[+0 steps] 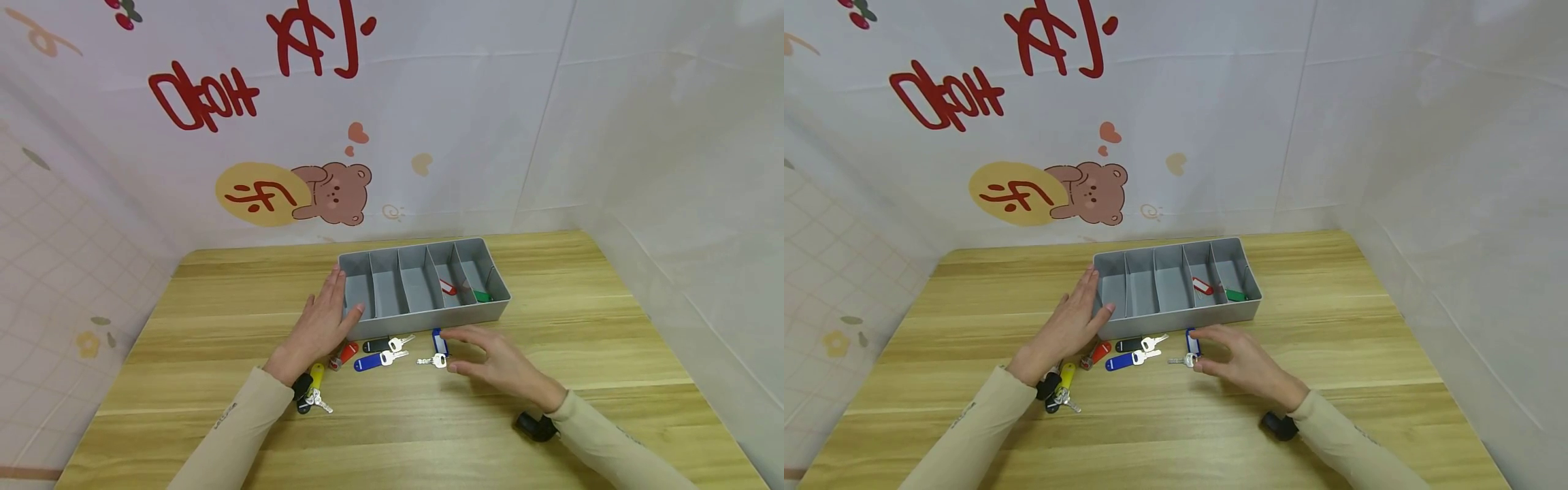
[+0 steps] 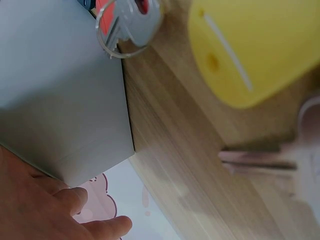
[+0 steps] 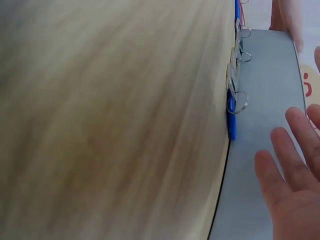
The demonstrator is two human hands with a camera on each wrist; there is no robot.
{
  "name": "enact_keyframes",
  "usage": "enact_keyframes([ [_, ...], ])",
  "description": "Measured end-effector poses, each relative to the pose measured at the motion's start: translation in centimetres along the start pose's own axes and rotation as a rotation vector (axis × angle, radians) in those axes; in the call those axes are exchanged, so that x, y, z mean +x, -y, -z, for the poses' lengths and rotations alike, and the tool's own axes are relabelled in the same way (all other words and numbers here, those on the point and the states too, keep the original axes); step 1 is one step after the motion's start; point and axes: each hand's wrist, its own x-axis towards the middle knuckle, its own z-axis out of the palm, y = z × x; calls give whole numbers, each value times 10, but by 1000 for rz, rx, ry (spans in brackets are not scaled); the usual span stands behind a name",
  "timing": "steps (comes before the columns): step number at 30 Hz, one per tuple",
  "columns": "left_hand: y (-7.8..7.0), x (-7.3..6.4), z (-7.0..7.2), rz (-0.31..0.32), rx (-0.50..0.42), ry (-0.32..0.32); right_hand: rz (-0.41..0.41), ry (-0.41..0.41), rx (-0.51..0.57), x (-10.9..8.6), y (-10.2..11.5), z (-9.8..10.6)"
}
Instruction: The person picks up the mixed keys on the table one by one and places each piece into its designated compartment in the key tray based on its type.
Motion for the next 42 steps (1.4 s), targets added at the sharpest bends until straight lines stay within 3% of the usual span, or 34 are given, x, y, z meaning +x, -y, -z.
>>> enact_keyframes([
  [12,-2,0,2,5,-3,7,-103,48,12,3,-8,-5],
  [22,-3,0,3,12,-8,14,-70,70,-15,6,-14,-7],
  [42,-1,1,1,9,-9,9,-99,115,-33,12,-15,-8],
])
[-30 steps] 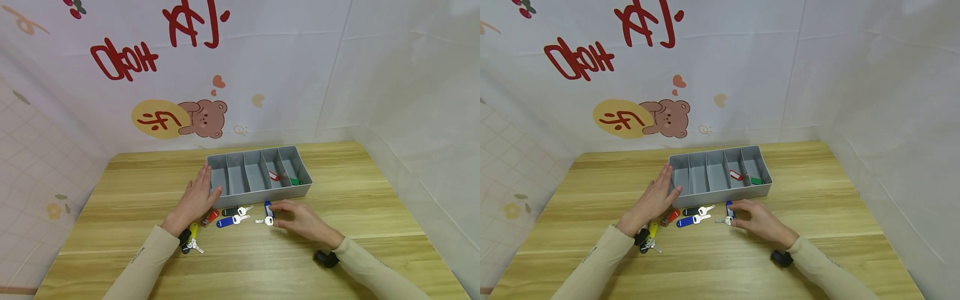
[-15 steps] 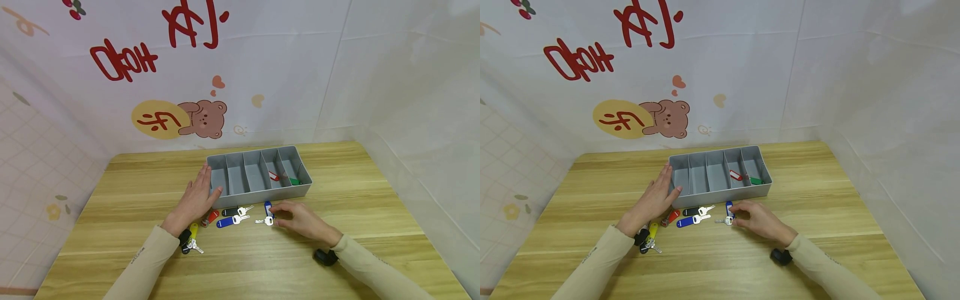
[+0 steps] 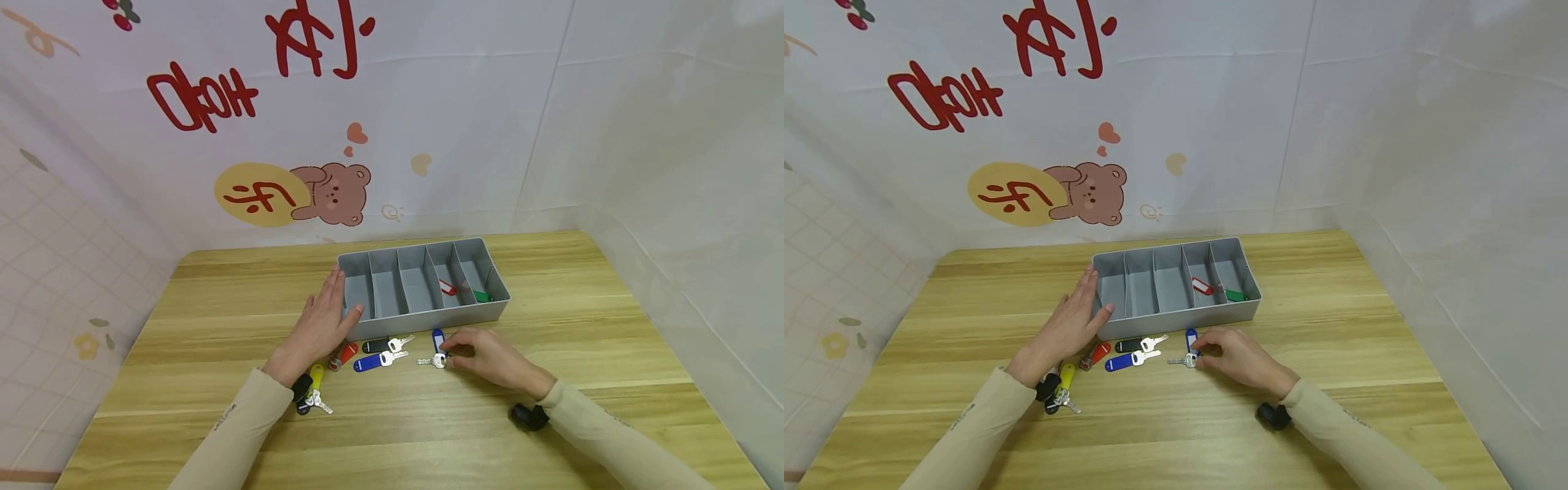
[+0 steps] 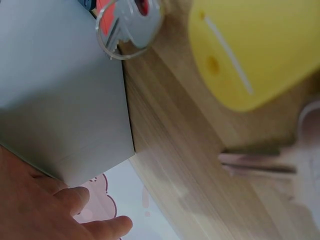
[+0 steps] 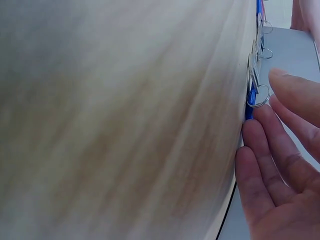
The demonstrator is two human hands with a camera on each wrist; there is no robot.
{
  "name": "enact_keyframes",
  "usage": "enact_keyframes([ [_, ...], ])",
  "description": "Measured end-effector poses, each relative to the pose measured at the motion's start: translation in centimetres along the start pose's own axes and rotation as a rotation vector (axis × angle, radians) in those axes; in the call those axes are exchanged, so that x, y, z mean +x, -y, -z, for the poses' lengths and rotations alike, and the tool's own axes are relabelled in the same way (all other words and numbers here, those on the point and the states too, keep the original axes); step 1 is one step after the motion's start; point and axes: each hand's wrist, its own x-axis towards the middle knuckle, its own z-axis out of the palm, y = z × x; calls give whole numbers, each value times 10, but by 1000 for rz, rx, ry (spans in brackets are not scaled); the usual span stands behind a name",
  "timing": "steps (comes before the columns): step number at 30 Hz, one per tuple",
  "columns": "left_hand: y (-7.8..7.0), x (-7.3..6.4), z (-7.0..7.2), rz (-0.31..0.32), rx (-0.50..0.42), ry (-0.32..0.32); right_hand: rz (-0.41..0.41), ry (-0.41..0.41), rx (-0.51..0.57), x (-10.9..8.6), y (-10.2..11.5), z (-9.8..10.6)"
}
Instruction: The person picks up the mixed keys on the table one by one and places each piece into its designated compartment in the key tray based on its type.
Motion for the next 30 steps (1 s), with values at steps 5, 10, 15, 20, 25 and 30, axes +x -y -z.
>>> enact_keyframes([
  [5,0,0,0,2,0,2,15,3,-11,2,0,1],
  [10,-1,0,0,6,-1,5,14,14,-26,3,1,1],
  [15,-1,0,-1,2,8,-5,27,26,-30,4,1,2],
  [20,0,0,-2,1,13,-6,63,17,-43,6,0,2],
  [25,0,0,-1,-2,10,-5,107,5,-58,8,0,3],
  [30,-1,-1,-1,-2,12,-5,121,7,-88,9,1,3],
])
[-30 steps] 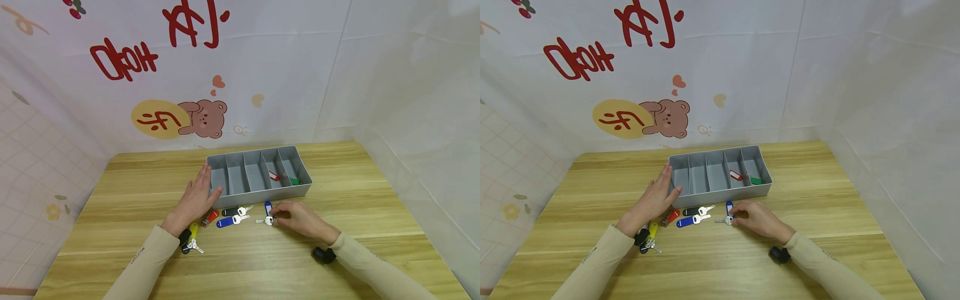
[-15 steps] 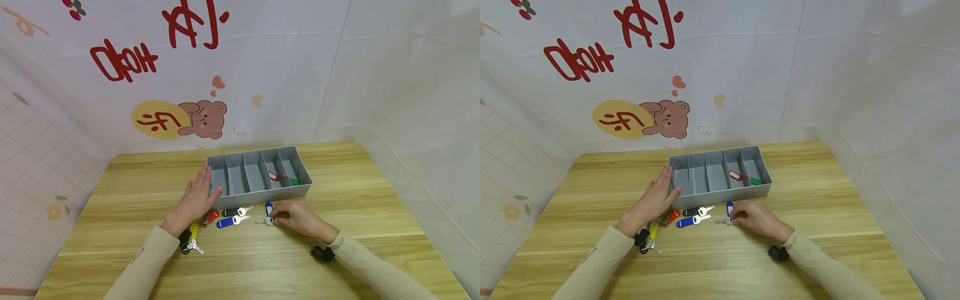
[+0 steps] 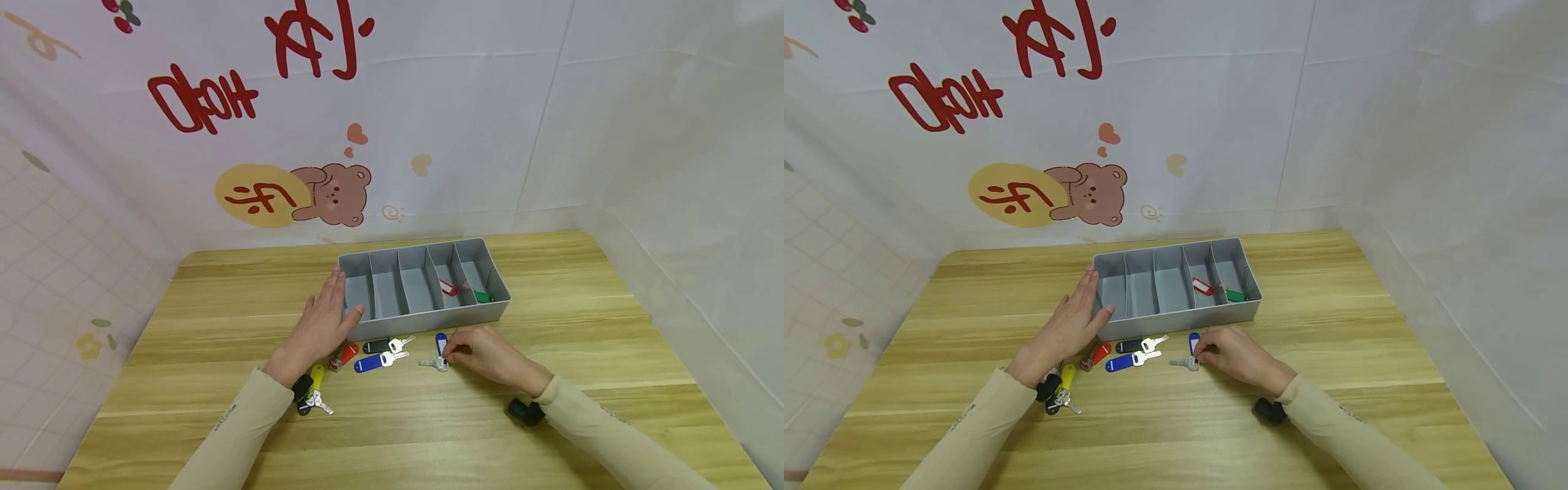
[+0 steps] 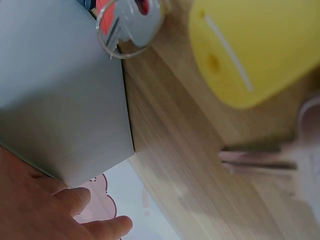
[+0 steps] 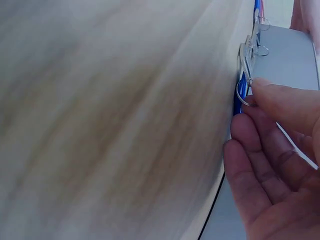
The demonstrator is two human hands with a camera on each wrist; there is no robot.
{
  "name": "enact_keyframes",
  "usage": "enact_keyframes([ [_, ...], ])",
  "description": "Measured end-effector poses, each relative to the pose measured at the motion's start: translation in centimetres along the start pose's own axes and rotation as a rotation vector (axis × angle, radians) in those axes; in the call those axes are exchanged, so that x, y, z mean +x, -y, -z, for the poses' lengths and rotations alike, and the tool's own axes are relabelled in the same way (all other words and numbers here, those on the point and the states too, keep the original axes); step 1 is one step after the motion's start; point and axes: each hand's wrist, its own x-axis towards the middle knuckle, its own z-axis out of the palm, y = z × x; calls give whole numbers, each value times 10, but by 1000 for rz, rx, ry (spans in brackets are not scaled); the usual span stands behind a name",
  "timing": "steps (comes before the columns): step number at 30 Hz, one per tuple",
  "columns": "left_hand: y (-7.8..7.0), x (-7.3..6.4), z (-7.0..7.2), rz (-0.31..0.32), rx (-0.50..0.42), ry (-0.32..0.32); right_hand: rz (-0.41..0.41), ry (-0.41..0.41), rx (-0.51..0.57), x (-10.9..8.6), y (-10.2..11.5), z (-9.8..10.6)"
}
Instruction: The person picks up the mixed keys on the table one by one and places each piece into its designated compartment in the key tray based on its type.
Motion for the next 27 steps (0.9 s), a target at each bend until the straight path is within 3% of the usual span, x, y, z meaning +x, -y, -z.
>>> enact_keyframes([
  [6,0,0,1,-1,11,5,15,-41,17,0,6,3],
  [15,-1,1,1,1,11,5,128,-179,88,-2,12,9],
  [27,-1,0,1,4,10,4,125,-278,75,-4,24,22],
])
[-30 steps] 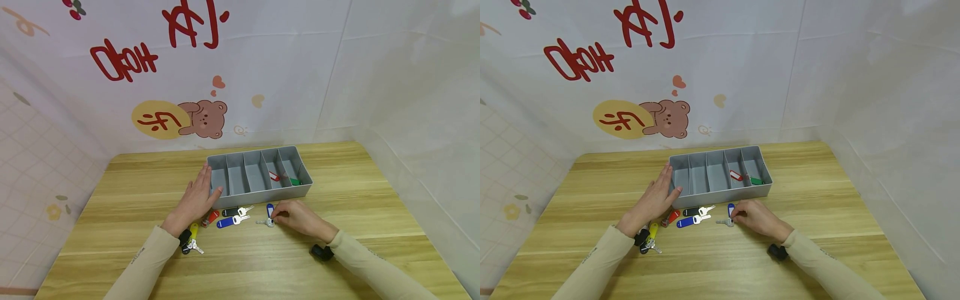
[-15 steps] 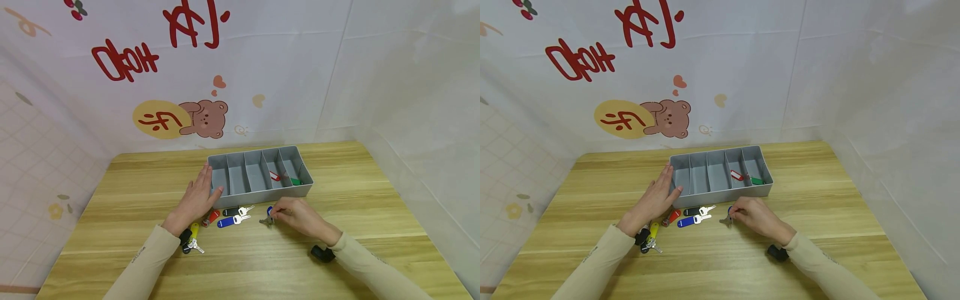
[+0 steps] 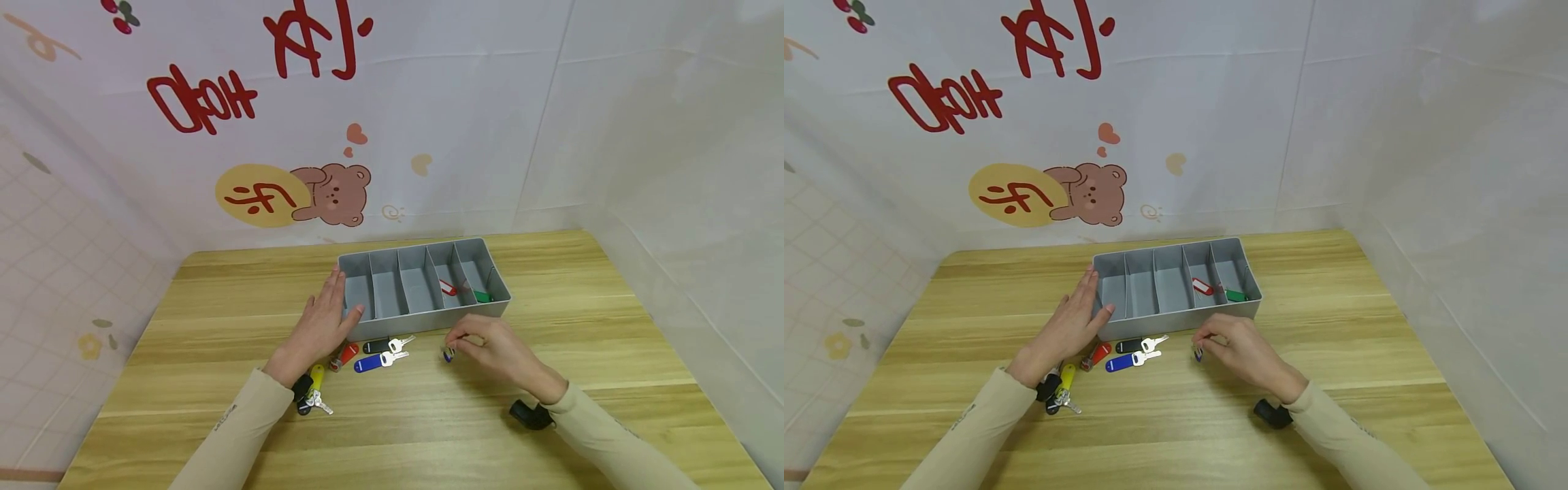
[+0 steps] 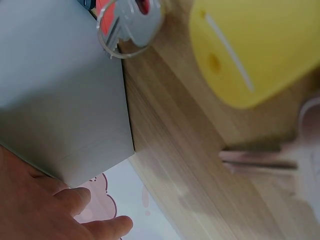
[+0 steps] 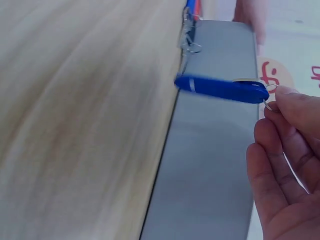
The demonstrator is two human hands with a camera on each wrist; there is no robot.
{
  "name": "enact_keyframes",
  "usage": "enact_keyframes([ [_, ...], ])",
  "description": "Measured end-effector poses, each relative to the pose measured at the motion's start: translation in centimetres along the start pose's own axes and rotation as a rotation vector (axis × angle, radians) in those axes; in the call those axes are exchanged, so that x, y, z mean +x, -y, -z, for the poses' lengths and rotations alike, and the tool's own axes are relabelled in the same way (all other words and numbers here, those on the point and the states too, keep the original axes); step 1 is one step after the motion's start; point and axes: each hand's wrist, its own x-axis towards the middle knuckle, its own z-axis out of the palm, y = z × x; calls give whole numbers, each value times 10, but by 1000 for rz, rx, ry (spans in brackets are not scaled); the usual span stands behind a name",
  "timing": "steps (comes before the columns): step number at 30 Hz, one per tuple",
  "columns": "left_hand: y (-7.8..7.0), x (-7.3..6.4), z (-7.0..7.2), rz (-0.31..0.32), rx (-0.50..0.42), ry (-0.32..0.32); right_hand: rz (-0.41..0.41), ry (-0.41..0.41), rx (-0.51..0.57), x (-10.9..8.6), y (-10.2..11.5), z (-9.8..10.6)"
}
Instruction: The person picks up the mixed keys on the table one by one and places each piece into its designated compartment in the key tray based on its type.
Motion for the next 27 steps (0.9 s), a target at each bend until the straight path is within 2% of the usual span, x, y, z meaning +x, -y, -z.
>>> enact_keyframes([
  [14,-1,0,1,0,-10,-7,4,-48,38,8,12,10],
  [21,0,0,0,-3,-8,-8,35,-111,91,15,17,16],
  [27,0,-1,0,-5,-12,-6,-2,-166,68,20,24,22],
])
